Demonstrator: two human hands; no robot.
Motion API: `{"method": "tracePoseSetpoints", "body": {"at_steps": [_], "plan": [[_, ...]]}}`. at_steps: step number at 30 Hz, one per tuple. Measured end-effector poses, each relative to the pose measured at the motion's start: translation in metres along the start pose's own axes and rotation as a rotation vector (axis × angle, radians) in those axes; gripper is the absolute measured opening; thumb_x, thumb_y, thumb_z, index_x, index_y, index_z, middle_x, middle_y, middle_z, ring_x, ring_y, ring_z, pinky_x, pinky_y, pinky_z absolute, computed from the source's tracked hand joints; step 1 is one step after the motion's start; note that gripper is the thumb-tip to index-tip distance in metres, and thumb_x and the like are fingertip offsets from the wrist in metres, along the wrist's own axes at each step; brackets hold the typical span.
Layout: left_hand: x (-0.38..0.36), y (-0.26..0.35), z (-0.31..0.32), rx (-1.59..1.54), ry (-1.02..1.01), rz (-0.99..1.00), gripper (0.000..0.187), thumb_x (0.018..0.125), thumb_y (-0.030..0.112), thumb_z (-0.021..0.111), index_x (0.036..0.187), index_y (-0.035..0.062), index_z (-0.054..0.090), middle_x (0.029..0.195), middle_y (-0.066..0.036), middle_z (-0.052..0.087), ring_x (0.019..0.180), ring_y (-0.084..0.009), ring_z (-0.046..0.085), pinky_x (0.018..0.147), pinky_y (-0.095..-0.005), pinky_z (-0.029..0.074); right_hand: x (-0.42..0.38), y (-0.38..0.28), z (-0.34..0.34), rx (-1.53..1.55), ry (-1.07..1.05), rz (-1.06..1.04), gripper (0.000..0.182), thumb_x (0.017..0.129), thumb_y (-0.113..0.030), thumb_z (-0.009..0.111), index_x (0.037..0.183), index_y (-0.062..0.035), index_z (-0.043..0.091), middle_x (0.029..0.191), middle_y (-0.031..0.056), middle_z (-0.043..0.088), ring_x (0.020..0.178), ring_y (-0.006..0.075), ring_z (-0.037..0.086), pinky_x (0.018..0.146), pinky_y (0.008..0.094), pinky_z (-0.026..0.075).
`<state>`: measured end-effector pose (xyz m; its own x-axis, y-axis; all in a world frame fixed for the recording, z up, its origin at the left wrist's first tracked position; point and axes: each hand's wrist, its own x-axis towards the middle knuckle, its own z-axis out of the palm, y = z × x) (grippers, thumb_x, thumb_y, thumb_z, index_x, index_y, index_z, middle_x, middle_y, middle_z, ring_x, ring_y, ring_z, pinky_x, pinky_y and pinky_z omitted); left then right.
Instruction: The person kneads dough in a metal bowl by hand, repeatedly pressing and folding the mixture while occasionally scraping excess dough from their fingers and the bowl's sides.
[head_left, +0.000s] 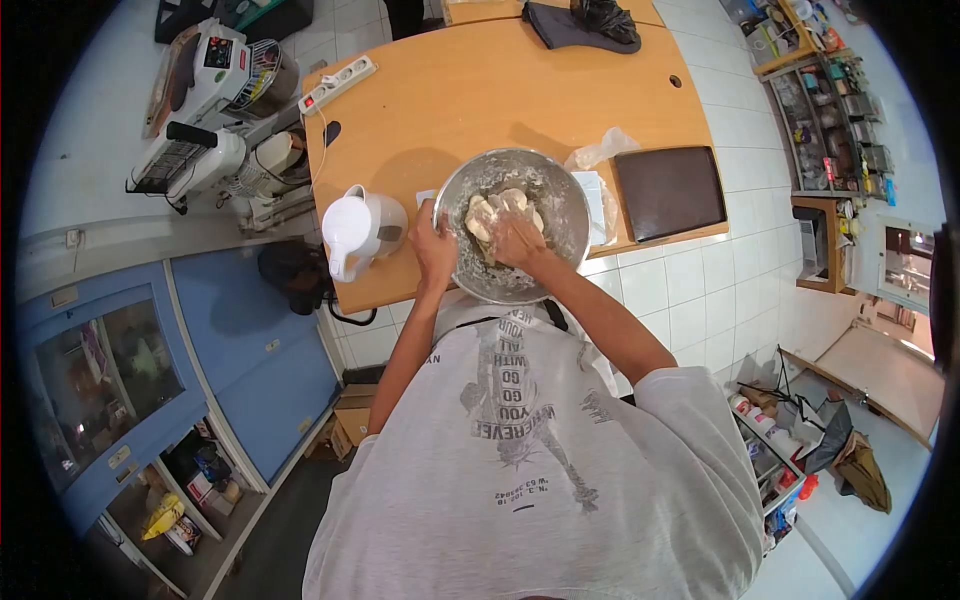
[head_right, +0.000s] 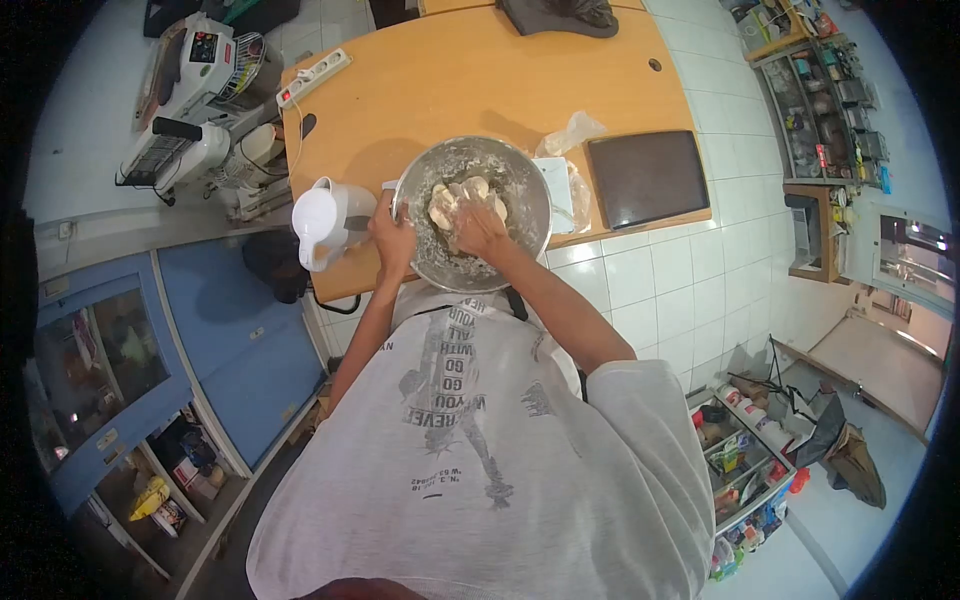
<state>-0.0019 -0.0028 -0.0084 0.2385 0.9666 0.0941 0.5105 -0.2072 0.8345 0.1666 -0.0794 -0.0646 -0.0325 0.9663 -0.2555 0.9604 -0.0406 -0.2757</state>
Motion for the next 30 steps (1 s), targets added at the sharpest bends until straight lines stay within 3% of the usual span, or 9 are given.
{"method": "tracePoseSetpoints", "body": {"at_steps": [2, 3, 6, 16, 18, 20, 24, 26, 30], "plan": [[-0.001, -0.001, 0.0, -0.025, 0.014, 0.021, 0.02, 0.099, 0.002, 0.061, 0.118, -0.0011, 0.066, 0.104, -0.025, 0.073, 0.1, -0.0448, 0.07, 0.087, -0.0457, 0.053, 0.002, 0.007, 0.039, -0.081, 0.14, -0.1, 0.063, 0.091, -0.048, 0.064, 0.151, -0.0285, 0.058, 0.166, 0.0149, 0.041, 0.153, 0.0385, 0.038, 0.121, 0.0747, 0.02], [0.0, -0.001, 0.0, -0.026, 0.013, 0.024, 0.02, 0.099, 0.002, 0.061, 0.118, -0.0011, 0.066, 0.104, -0.025, 0.073, 0.1, -0.0448, 0.07, 0.087, -0.0457, 0.053, -0.018, -0.022, -0.044, -0.12, 0.06, 0.004, 0.066, 0.092, -0.05, 0.062, 0.155, -0.0331, 0.053, 0.177, 0.008, 0.017, 0.156, 0.0403, 0.033, 0.112, 0.0892, 0.004], [-0.001, 0.002, 0.0, 0.02, -0.014, -0.023, 0.018, 0.099, 0.002, 0.061, 0.116, -0.0016, 0.065, 0.102, -0.025, 0.073, 0.099, -0.0448, 0.07, 0.086, -0.0457, 0.053, -0.022, -0.019, -0.042, -0.105, 0.1, 0.004, 0.068, 0.092, -0.052, 0.062, 0.157, -0.0384, 0.049, 0.18, 0.0039, 0.0, 0.156, 0.0435, 0.031, 0.1, 0.0966, -0.003], [-0.001, -0.003, -0.001, -0.062, -0.03, -0.01, 0.009, 0.1, 0.004, 0.062, 0.107, -0.0019, 0.063, 0.091, -0.024, 0.069, 0.083, -0.0413, 0.066, 0.077, -0.0467, 0.05, -0.041, -0.016, -0.047, -0.14, 0.155, -0.015, 0.059, 0.101, -0.06, 0.048, 0.157, -0.0431, 0.048, 0.18, 0.0037, 0.004, 0.161, 0.0366, 0.022, 0.101, 0.0964, -0.001], [-0.001, 0.003, -0.004, -0.08, -0.043, -0.036, 0.009, 0.101, 0.005, 0.062, 0.106, -0.002, 0.062, 0.09, -0.024, 0.069, 0.082, -0.0408, 0.065, 0.076, -0.0465, 0.05, -0.043, -0.014, -0.045, -0.136, 0.258, -0.072, 0.067, 0.096, -0.065, 0.055, 0.158, -0.0393, 0.048, 0.178, 0.0135, 0.005, 0.158, 0.0455, 0.024, 0.103, 0.0943, -0.003], [0.0, 0.008, -0.006, -0.1, -0.022, 0.034, 0.012, 0.095, -0.005, 0.061, 0.107, -0.0029, 0.062, 0.094, -0.029, 0.066, 0.09, -0.0528, 0.063, 0.073, -0.0495, 0.05, -0.046, -0.013, -0.044, -0.121, 0.24, -0.065, 0.069, 0.095, -0.066, 0.055, 0.158, -0.0393, 0.047, 0.178, 0.0142, 0.005, 0.159, 0.0452, 0.02, 0.103, 0.0942, -0.004], [-0.001, 0.006, -0.004, -0.075, -0.021, 0.027, 0.012, 0.095, -0.005, 0.06, 0.107, -0.0031, 0.062, 0.094, -0.029, 0.066, 0.09, -0.0522, 0.064, 0.073, -0.0495, 0.05, -0.059, -0.02, -0.067, -0.073, 0.203, -0.095, 0.076, 0.092, -0.072, 0.057, 0.16, -0.0394, 0.045, 0.178, 0.0168, 0.002, 0.161, 0.0466, 0.008, 0.103, 0.0936, -0.004], [0.0, 0.0, -0.001, -0.114, -0.027, 0.047, 0.011, 0.1, 0.007, 0.062, 0.104, -0.0028, 0.06, 0.086, -0.026, 0.065, 0.081, -0.0437, 0.064, 0.073, -0.0459, 0.049, -0.064, -0.023, -0.075, -0.062, 0.195, -0.085, 0.077, 0.091, -0.071, 0.058, 0.16, -0.04, 0.045, 0.178, 0.0163, 0.001, 0.162, 0.0463, 0.006, 0.104, 0.0934, -0.003], [-0.001, 0.004, -0.003, -0.093, -0.035, 0.014, 0.01, 0.095, -0.004, 0.062, 0.105, -0.0036, 0.061, 0.093, -0.029, 0.066, 0.089, -0.052, 0.064, 0.074, -0.0495, 0.05, -0.066, -0.032, -0.091, -0.013, 0.173, -0.065, 0.08, 0.088, -0.069, 0.064, 0.161, -0.0426, 0.043, 0.178, 0.0142, -0.001, 0.162, 0.0453, 0.001, 0.106, 0.0926, 0.001]]}}
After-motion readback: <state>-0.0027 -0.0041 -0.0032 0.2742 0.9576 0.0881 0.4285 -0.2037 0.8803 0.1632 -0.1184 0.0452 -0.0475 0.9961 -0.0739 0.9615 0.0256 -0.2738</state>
